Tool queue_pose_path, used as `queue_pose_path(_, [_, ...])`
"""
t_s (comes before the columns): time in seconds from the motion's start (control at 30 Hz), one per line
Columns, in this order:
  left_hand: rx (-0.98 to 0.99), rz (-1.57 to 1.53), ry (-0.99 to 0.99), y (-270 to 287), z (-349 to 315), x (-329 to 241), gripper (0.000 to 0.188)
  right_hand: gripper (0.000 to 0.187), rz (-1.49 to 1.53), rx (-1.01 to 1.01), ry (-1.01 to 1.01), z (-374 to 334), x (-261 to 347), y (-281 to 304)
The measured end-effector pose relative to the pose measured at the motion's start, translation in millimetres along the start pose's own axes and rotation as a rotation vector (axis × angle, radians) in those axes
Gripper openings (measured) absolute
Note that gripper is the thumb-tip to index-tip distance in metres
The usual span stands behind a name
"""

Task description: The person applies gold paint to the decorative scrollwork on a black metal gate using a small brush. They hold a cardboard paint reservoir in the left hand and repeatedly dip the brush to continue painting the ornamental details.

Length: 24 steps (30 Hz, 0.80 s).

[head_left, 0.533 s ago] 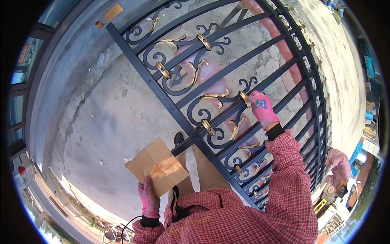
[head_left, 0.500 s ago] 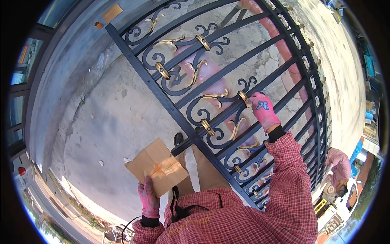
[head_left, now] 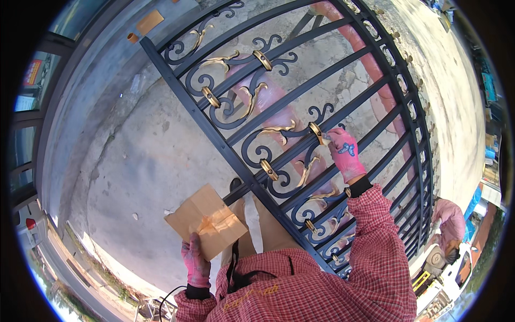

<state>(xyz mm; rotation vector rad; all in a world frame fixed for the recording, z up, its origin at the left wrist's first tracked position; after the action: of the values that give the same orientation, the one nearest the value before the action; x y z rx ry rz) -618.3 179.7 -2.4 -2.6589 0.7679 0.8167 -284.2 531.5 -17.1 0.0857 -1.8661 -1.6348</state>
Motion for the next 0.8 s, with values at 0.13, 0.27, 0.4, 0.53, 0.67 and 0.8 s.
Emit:
queue_pose_path(0.13, [0.010,0.016,-0.001,-1,3,1,0.039,0.025,-0.049,0.179,-0.062,-27,-26,-22])
queue_pose_path(0.27, [-0.006,-0.017,-0.002,4,4,-7,0.039,0.029,0.249,-0.083,-0.219,-17,-7,19])
queue_pose_path(0.4, [0.011,-0.024,0.017,5,14,-19,0.039,0.028,0.370,-0.191,-0.195,39,40,32])
queue_pose_path(0.53, [0.058,-0.013,-0.005,-2,32,-48,0.039,0.028,0.420,-0.209,-0.106,99,79,2])
queue_pose_path(0.67, [0.060,-0.024,-0.040,18,67,-73,0.036,0.026,0.350,-0.111,-0.110,134,112,-52])
queue_pose_path(0.8, [0.057,-0.012,-0.040,24,87,-108,0.037,0.017,-0.028,-0.075,-0.009,152,92,-89])
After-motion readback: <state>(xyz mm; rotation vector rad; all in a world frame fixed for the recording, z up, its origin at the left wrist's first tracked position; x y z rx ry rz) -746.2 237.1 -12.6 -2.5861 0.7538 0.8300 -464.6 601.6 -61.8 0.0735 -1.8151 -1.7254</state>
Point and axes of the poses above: each hand's wrist, its own z-axis towards the middle knuckle, its own y-axis out of the back of the hand, x = y × z, the point moved 8 cm from there along z, towards the middle knuckle, and after that the axes turned 5 degrees about y, right-handed, at the moved point
